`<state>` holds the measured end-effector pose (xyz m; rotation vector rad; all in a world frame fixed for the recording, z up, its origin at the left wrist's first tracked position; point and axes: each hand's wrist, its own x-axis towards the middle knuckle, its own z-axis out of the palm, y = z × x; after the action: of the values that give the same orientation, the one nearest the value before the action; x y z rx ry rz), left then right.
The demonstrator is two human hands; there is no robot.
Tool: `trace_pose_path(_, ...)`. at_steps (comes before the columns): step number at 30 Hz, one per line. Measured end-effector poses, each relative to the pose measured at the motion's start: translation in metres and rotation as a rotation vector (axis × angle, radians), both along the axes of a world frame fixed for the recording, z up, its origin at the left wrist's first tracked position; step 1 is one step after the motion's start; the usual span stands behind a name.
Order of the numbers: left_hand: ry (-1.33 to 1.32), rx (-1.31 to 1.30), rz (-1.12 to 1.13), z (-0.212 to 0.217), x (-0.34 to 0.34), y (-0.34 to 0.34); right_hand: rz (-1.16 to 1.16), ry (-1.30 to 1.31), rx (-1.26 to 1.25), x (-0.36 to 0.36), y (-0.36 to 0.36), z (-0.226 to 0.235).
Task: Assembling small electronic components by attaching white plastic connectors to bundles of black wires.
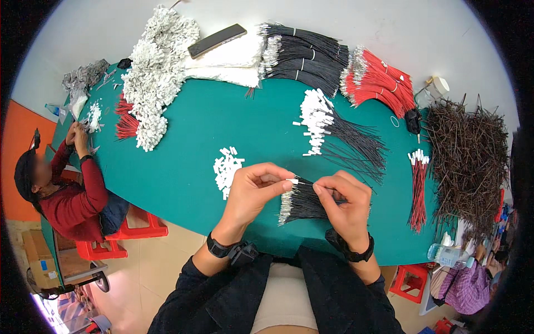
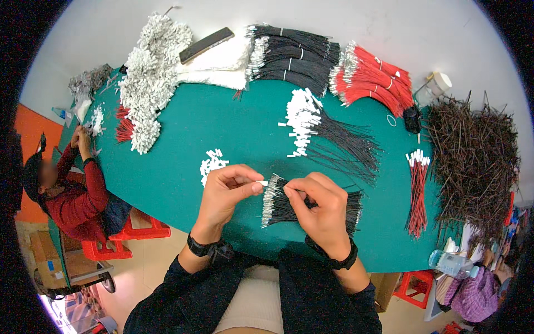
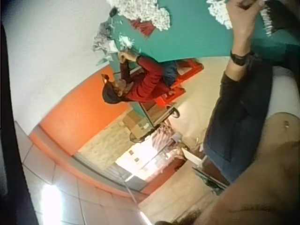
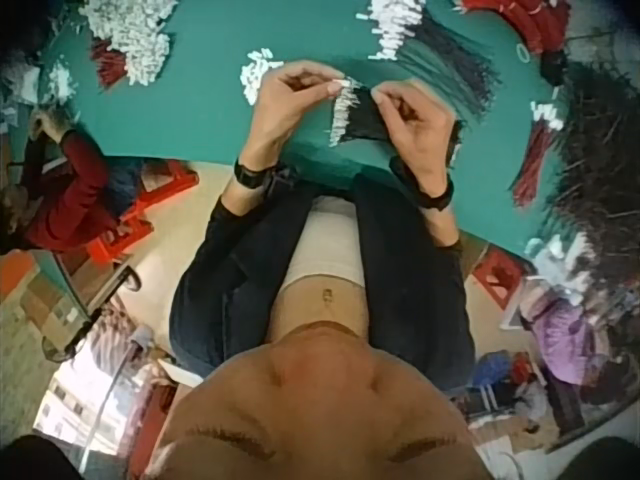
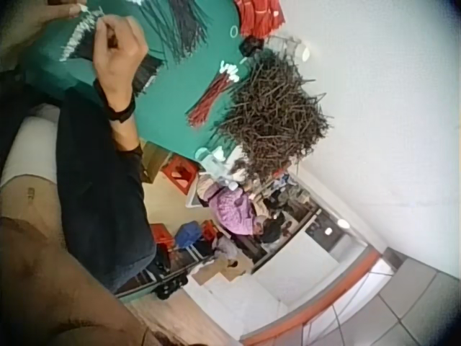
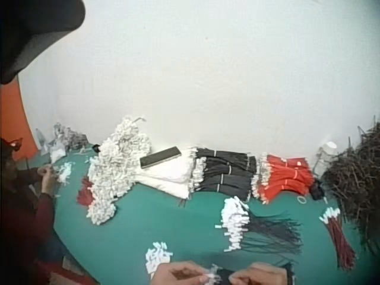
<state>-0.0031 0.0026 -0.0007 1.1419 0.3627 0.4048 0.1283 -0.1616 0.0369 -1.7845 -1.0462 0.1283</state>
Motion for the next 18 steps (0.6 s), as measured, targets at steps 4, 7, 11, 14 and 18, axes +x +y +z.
trace_pose_path(4, 0.006, 0.054, 0.006, 0.0006, -0.0005, -0.0008, 0.031, -0.013, 0.004, -0.0024, 0.0024, -0.0003)
trace_pose_path(7, 0.043, 0.095, 0.044, 0.0080, 0.0009, -0.0040, 0.025, -0.008, 0.029, -0.0032, 0.0031, -0.0027)
trace_pose_path(11, 0.046, 0.090, 0.049, 0.0087, -0.0008, -0.0052, 0.038, -0.038, 0.050, -0.0025, 0.0045, -0.0051)
trace_pose_path(14, 0.054, 0.109, 0.036, 0.0065, -0.0012, -0.0053, 0.045, -0.010, 0.038, -0.0025, 0.0023, -0.0050)
trace_pose_path(18, 0.065, 0.138, 0.019, 0.0060, -0.0019, -0.0074, 0.044, 0.018, 0.026, -0.0028, 0.0026, -0.0077)
